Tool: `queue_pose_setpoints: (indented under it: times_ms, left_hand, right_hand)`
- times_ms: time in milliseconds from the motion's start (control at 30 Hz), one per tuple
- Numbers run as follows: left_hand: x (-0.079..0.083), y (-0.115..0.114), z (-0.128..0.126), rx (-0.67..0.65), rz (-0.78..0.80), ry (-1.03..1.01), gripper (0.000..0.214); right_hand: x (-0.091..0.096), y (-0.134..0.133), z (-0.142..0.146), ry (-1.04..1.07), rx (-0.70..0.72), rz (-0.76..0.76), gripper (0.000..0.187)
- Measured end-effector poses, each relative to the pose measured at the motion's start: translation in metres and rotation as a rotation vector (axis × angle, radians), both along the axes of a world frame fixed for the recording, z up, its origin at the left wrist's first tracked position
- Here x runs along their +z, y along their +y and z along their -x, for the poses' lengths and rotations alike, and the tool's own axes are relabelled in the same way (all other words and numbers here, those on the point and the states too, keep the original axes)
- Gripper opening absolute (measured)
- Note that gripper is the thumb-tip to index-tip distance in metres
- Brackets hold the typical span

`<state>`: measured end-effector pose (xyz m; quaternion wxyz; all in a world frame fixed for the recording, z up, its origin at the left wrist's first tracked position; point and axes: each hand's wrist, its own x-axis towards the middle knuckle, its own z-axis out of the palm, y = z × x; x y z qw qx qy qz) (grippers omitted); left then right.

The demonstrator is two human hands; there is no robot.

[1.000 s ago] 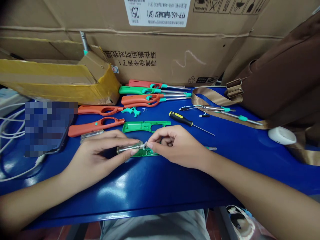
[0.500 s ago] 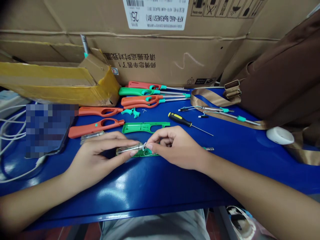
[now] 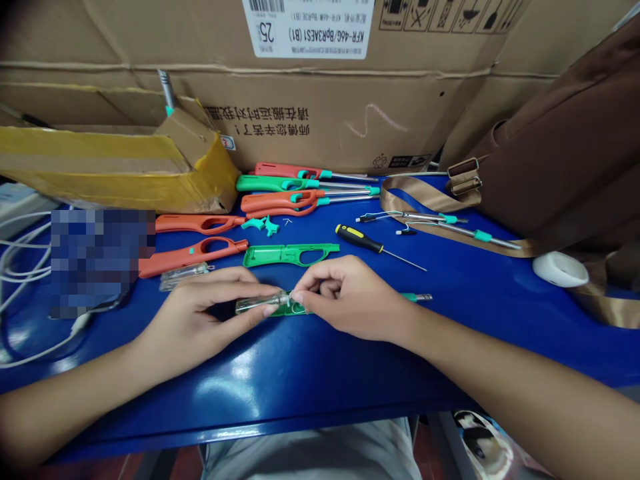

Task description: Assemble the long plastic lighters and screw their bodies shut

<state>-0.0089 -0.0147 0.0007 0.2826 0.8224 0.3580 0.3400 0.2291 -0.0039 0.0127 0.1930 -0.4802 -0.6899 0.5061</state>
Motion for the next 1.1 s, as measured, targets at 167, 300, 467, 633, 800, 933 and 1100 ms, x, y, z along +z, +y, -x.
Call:
queue_pose_setpoints:
  times_ms: [167,300,467,633,800,933,1100]
  left_hand:
    - [0.009,0.009,0.009,-0.131,-0.158,0.157,0.016]
    - [0.014,0.016,0.017,-0.18,-0.229,0.283,0.015]
    - [0.016,0.02,0.022,-0.228,-0.262,0.433,0.015]
    - [0.018,0.021,0.022,-0.222,-0.243,0.45,0.018]
    - [0.012,0.022,0.02,-0.188,-0.08,0.308,0.01]
    - [0.004,0.022,0.017,-0.101,0.093,0.19,0.006]
    - [0.001,0.016,0.013,-0.059,0.021,0.181,0.01]
  right_hand:
    - [-0.007,-0.003,-0.001,-0.073,0.128,-0.498,0.014]
    - [-0.008,-0.003,-0.006,-0.114,0.138,-0.739,0.013]
    - [-0.007,0.0,-0.012,-0.176,0.127,-0.808,0.013]
    - [-0.006,0.001,-0.012,-0.217,0.161,-0.82,0.016]
    - [-0.005,0.002,-0.013,-0.269,0.174,-0.823,0.018]
    - [-0.005,0.003,-0.013,-0.297,0.198,-0.809,0.019]
    - [-0.006,0.003,-0.013,-0.383,0.36,-0.791,0.025]
